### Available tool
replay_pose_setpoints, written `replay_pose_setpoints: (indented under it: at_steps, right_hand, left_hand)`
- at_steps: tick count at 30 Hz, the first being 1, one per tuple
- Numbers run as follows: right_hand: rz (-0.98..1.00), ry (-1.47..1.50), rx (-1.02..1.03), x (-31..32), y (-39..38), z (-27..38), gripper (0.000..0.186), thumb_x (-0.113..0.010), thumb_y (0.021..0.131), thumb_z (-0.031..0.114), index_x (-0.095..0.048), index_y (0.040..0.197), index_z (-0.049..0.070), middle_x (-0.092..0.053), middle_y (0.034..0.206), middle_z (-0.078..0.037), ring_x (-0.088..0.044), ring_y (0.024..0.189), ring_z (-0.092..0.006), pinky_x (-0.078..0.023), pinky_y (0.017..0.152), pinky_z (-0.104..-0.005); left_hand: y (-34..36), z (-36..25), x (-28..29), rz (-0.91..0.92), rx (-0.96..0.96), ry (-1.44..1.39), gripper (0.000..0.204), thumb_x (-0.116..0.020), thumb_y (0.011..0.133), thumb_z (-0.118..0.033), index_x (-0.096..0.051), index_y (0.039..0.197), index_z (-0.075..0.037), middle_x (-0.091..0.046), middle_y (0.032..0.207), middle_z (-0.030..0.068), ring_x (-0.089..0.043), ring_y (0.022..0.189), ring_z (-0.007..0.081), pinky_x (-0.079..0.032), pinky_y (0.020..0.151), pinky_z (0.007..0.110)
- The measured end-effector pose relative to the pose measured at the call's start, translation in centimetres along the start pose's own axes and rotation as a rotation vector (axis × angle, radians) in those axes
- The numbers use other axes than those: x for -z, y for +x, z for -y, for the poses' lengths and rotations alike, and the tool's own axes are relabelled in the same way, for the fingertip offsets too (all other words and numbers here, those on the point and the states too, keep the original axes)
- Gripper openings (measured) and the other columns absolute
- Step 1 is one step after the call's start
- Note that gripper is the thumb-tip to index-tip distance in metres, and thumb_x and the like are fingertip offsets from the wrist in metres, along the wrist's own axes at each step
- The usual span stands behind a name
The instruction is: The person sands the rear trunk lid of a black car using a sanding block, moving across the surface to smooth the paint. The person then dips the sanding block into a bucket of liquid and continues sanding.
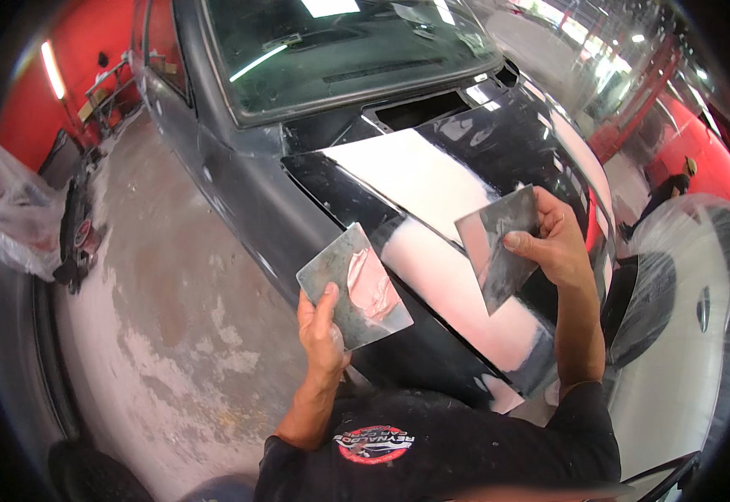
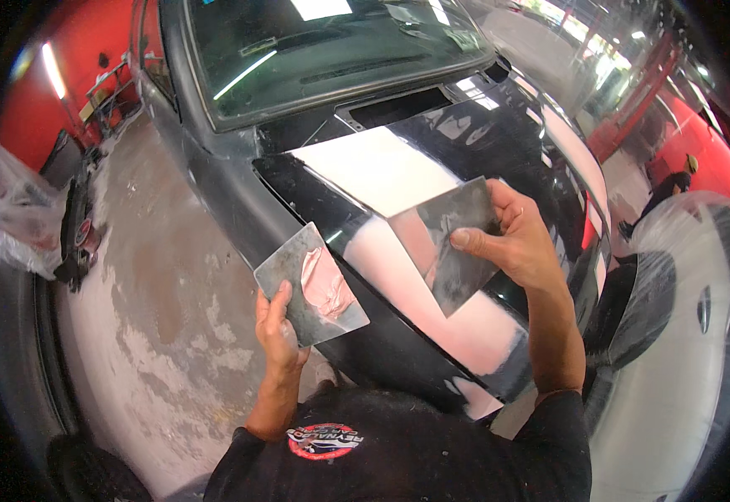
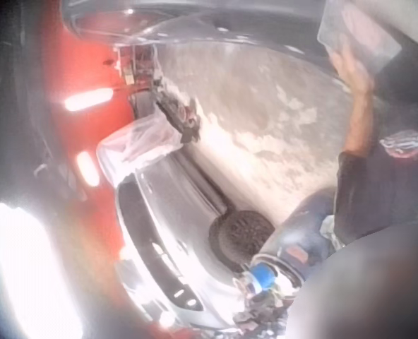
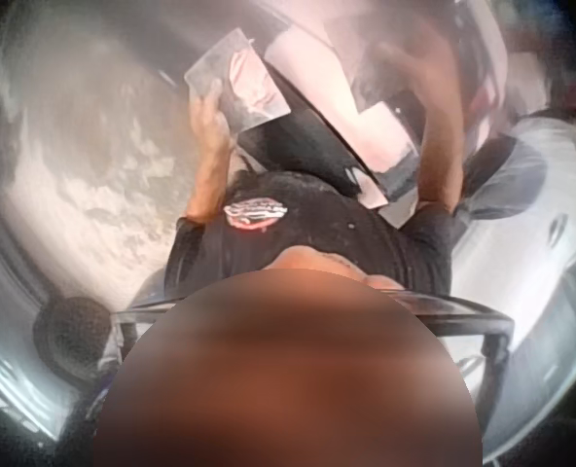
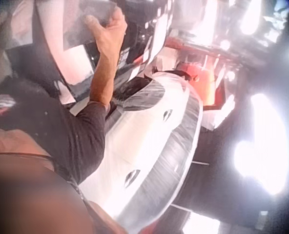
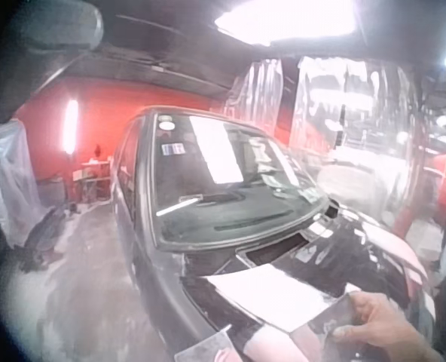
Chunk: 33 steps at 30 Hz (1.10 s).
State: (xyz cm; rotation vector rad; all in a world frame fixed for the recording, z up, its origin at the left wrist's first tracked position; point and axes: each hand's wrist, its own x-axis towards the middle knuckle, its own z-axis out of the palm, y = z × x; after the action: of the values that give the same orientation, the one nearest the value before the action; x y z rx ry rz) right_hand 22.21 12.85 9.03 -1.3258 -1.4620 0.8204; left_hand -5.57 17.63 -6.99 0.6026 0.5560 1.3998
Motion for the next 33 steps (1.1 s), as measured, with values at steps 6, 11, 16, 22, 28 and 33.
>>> replay_pose_setpoints:
  at_steps: [6,11,16,22,28,33]
  right_hand:
    - [-0.483,0.443,0.199,-5.5,5.3,-2.3,0.029,-0.062,0.094,0.005,-0.054,0.122,0.001,-0.066,0.114,-0.009,-0.064,0.100,-0.0135,-0.052,0.089,-0.0304]
    - [-0.420,0.766,0.033,-15.4,8.5,-1.8,0.031,-0.064,0.093,0.006,-0.053,0.122,0.001,-0.065,0.114,-0.009,-0.064,0.101,-0.0144,-0.053,0.090,-0.0329]
    - [-0.062,-0.141,0.173,-14.1,10.0,-1.7,0.044,-0.055,0.099,0.030,-0.050,0.132,0.001,-0.058,0.131,-0.015,-0.057,0.118,-0.0263,-0.044,0.101,-0.0440]
    - [0.208,-1.230,0.411,-8.2,17.8,-7.5,0.078,-0.030,0.100,0.062,-0.031,0.151,0.004,-0.025,0.159,-0.018,-0.020,0.148,-0.0350,-0.014,0.120,-0.0541]
    - [0.415,-1.199,0.545,-8.8,18.9,-11.1,0.078,-0.023,0.101,0.060,-0.024,0.153,0.002,-0.021,0.160,-0.019,-0.017,0.149,-0.0315,-0.011,0.122,-0.0484]
    - [0.406,-1.149,0.548,-6.9,16.5,-12.3,0.076,-0.023,0.102,0.058,-0.024,0.153,0.002,-0.022,0.160,-0.018,-0.018,0.149,-0.0297,-0.011,0.123,-0.0452]
  left_hand:
    - [4.7,-3.7,1.6,0.362,0.345,-0.110,0.044,-0.055,0.093,-0.014,-0.050,0.131,0.007,-0.057,0.131,0.0176,-0.057,0.120,0.0260,-0.042,0.106,0.037]
    - [5.8,-3.5,2.0,0.440,0.228,-0.140,0.052,-0.058,0.087,-0.015,-0.049,0.131,0.011,-0.059,0.128,0.0215,-0.060,0.116,0.0316,-0.044,0.105,0.042]
    - [7.0,-5.3,5.9,0.147,0.074,0.143,0.048,-0.057,0.087,-0.014,-0.050,0.129,0.009,-0.061,0.122,0.0208,-0.063,0.110,0.0305,-0.049,0.098,0.043]
    - [6.4,-9.5,9.9,-0.028,-0.094,0.049,0.041,-0.054,0.093,-0.015,-0.051,0.128,0.006,-0.062,0.119,0.0178,-0.062,0.109,0.0274,-0.050,0.094,0.039]
    - [2.5,-7.8,9.3,-0.136,-0.148,0.015,0.034,-0.055,0.094,-0.013,-0.053,0.124,0.003,-0.063,0.114,0.0143,-0.064,0.101,0.0256,-0.052,0.089,0.038]
    - [-0.2,-6.2,8.3,-0.214,-0.133,0.051,0.038,-0.056,0.092,-0.011,-0.051,0.126,0.004,-0.062,0.116,0.0165,-0.064,0.103,0.0268,-0.052,0.090,0.039]
